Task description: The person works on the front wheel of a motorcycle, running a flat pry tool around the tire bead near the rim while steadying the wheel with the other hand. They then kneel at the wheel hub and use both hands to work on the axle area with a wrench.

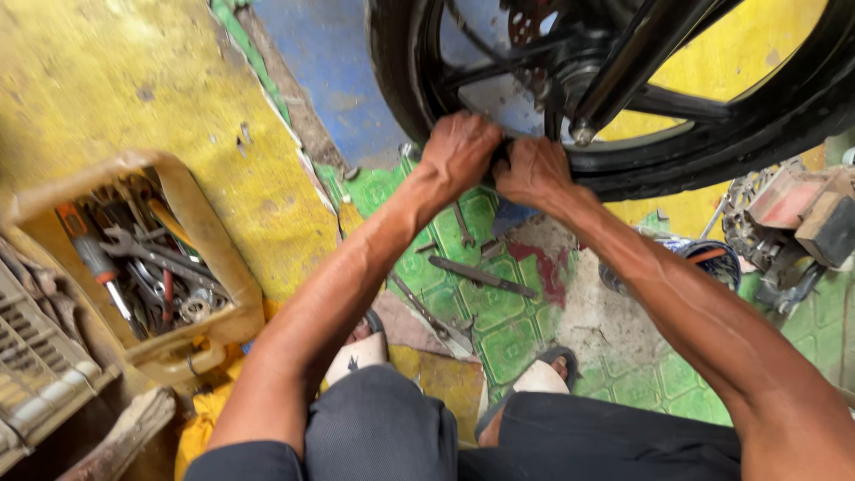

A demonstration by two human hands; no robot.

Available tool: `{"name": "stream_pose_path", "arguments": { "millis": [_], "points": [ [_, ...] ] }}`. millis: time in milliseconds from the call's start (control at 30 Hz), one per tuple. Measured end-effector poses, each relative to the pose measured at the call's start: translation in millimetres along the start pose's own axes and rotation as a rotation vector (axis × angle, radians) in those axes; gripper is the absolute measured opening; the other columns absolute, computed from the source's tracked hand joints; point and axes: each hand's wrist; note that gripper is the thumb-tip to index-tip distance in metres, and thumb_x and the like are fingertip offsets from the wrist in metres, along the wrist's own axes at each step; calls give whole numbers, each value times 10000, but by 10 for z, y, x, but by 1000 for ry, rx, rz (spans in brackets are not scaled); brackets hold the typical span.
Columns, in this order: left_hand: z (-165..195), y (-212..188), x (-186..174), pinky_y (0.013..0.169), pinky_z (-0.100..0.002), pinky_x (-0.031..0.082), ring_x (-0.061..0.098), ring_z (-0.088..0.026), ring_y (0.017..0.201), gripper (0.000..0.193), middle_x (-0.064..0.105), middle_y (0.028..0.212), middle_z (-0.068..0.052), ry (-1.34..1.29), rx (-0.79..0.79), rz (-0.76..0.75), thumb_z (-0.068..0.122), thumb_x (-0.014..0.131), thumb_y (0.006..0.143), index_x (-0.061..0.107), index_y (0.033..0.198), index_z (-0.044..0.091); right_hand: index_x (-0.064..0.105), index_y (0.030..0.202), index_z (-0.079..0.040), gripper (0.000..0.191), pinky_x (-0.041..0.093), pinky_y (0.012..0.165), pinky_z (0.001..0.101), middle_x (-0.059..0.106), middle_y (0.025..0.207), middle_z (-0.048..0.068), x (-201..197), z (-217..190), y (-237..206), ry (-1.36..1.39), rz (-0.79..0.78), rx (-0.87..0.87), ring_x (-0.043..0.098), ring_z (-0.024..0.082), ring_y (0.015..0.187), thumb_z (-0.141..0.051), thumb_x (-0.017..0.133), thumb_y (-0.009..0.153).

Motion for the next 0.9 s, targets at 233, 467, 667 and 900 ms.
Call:
{"name": "stream_pose_path", "arguments": {
  "millis": [233, 467, 667, 900],
  "points": [
    [-72, -56, 106, 755, -516, 532, 672, -405, 885, 133, 687, 943, -198, -11, 70, 150, 94, 646, 808, 705, 915, 43, 722, 752, 30, 289, 558, 743, 561, 704, 780, 275, -4, 40, 76, -38, -43, -56, 695, 467, 747, -249, 659, 790],
    [68, -84, 271, 812, -537, 502, 644, -412, 939, 144, 679, 987, -197, -72, -53, 96, 108, 646, 816, 700, 938, 54, 721, 701, 8, 279, 573, 761, 537, 711, 756, 262, -10, 196, 57, -170, -126, -119, 708, 438, 725, -238, 624, 790],
    [118, -43, 262, 785, -537, 515, 651, -416, 918, 140, 688, 978, -195, -105, -138, 101, 109, 659, 794, 704, 916, 56, 691, 624, 13, 292, 569, 727, 542, 682, 696, 261, 53, 355, 48, -253, -110, -290, 700, 428, 688, -226, 617, 775],
    [167, -37, 264, 784, -534, 538, 671, -417, 917, 155, 691, 976, -204, -133, -120, 116, 110, 701, 773, 703, 915, 48, 705, 629, -15, 406, 590, 735, 510, 698, 697, 220, 82, 594, -49, -330, -189, -366, 712, 400, 697, -276, 589, 918]
  ]
}}
Point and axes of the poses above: each hand's wrist, its own y-axis towards the middle knuckle, its own x-axis out of the palm, z = x × y
